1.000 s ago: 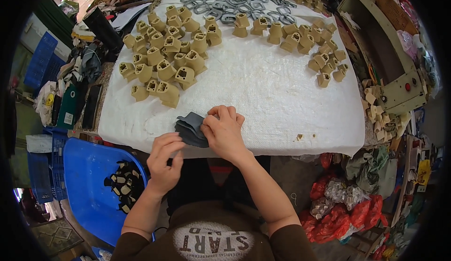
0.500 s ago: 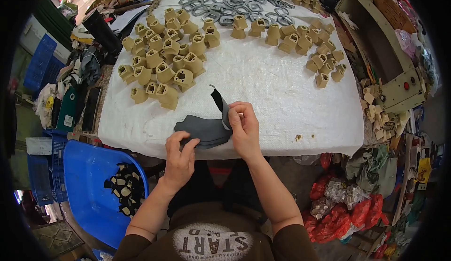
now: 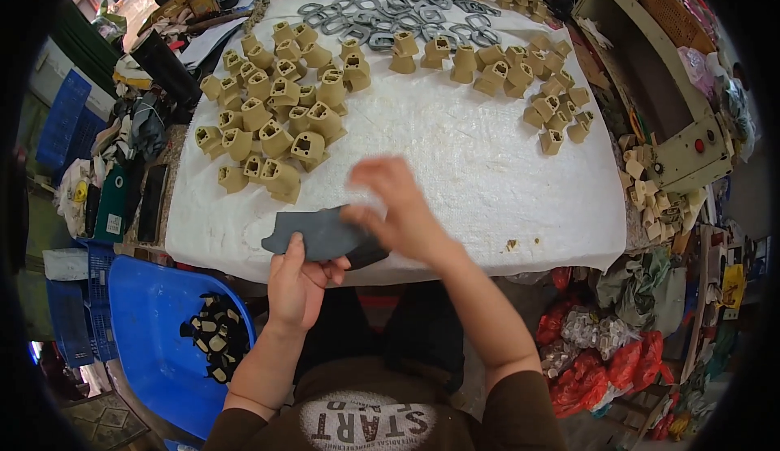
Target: Manually assembling components for shoes at a workbench.
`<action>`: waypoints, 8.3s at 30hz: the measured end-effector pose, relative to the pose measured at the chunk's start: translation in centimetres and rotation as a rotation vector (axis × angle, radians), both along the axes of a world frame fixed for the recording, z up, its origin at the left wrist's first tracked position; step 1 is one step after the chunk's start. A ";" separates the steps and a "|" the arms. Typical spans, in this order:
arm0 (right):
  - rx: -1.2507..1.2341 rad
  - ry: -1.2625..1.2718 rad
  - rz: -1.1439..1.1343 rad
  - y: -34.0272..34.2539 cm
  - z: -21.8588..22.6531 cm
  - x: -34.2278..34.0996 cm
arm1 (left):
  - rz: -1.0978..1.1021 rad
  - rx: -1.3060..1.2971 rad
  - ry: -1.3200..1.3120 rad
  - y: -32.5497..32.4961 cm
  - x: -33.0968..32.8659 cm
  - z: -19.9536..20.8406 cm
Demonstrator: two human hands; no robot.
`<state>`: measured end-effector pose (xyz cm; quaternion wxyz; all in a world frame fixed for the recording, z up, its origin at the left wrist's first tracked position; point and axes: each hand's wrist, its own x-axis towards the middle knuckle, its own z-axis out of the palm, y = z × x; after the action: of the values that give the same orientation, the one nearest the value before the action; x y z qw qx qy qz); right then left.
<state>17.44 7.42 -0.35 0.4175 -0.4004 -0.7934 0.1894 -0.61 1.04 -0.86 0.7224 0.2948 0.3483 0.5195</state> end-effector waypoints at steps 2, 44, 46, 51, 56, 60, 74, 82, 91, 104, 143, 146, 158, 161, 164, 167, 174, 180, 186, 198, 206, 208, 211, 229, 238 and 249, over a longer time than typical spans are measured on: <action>-0.173 0.172 -0.141 3.7 -0.6 1.1 | -0.005 0.003 -0.073 0.2 -0.2 -0.5; -0.456 0.341 -0.511 2.6 -3.4 4.3 | -0.050 -0.090 -0.081 -3.2 1.7 0.4; -0.458 0.495 -0.567 3.0 -4.5 4.6 | -0.077 -0.078 -0.086 -3.7 1.6 0.3; -0.425 1.014 -0.562 1.9 -5.0 4.8 | -0.134 -0.052 -0.091 -4.8 1.5 0.7; -0.354 0.068 -0.495 -4.7 -0.5 6.7 | -0.120 -0.048 -0.078 -4.8 1.0 0.6; -0.290 -0.441 -0.481 -7.4 -1.1 6.0 | -0.094 -0.015 -0.020 -4.2 1.4 0.5; -0.094 -0.235 -0.375 -7.9 -4.4 6.8 | -0.102 -0.052 -0.018 -4.9 2.1 -0.3; -0.249 0.343 -0.382 -11.0 -0.8 5.3 | -0.023 -0.035 -0.091 -5.1 2.4 0.0; -0.100 0.405 -0.081 -13.4 2.2 1.6 | -0.056 -0.002 -0.195 -5.4 2.7 1.0; 0.101 0.354 -0.002 -12.8 1.0 -0.9 | -0.124 -0.014 -0.243 -6.5 2.4 2.0; -0.058 -0.423 -0.235 -13.2 3.1 0.1 | -0.178 0.335 0.804 -6.7 2.1 1.7; 0.001 -0.233 -0.203 -12.9 1.7 0.5 | -0.128 0.242 0.619 -6.4 2.2 0.3; -0.074 0.017 -0.075 -12.7 0.4 1.6 | -0.158 -0.207 0.030 -6.1 1.3 -0.3; -0.051 -0.044 -0.108 -12.6 1.2 1.7 | -0.208 0.035 0.063 -5.9 0.9 -0.2; -0.048 -0.082 -0.121 -13.0 1.2 1.6 | -0.263 0.110 0.024 -5.8 0.7 0.5; -0.042 -0.100 -0.119 -13.4 1.3 1.4 | -0.265 0.171 0.530 -5.8 1.2 1.0; -0.072 -0.065 -0.031 -13.4 1.1 1.5 | -0.091 0.030 0.496 -6.2 0.9 -0.3; -0.075 0.005 0.016 -13.3 0.6 1.6 | 0.029 -0.133 0.293 -6.1 1.4 -0.8; -0.110 -0.343 -0.039 -13.4 2.0 0.5 | 0.010 0.196 0.854 -6.5 1.6 -0.1; 0.001 -0.456 -0.105 -13.7 1.4 -0.1 | 0.053 0.550 1.013 -6.6 2.5 -0.4; -0.032 -0.277 -0.136 -13.4 0.5 0.7 | 0.000 0.774 1.128 -6.8 2.1 1.2; -0.023 -0.244 -0.154 -13.2 0.3 0.8 | -0.012 0.781 1.068 -6.8 1.6 1.4; -0.004 -0.152 -0.151 -13.0 -0.1 1.5 | -0.080 0.291 0.631 -6.6 0.0 1.6; -0.076 -0.046 0.151 -12.9 0.3 1.0 | -0.572 -0.110 -0.109 -7.1 0.7 -2.4; -0.121 0.052 0.063 -12.2 -0.1 1.6 | -0.085 0.270 0.240 -7.9 0.4 -2.0; -0.131 -0.054 -0.028 -12.4 0.1 1.3 | 0.202 0.690 0.802 -8.2 0.7 -1.5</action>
<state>18.69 -5.01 -0.22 0.3713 -0.4429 -0.7847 0.2239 0.09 -7.17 -2.41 0.3402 0.6555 0.4325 0.5173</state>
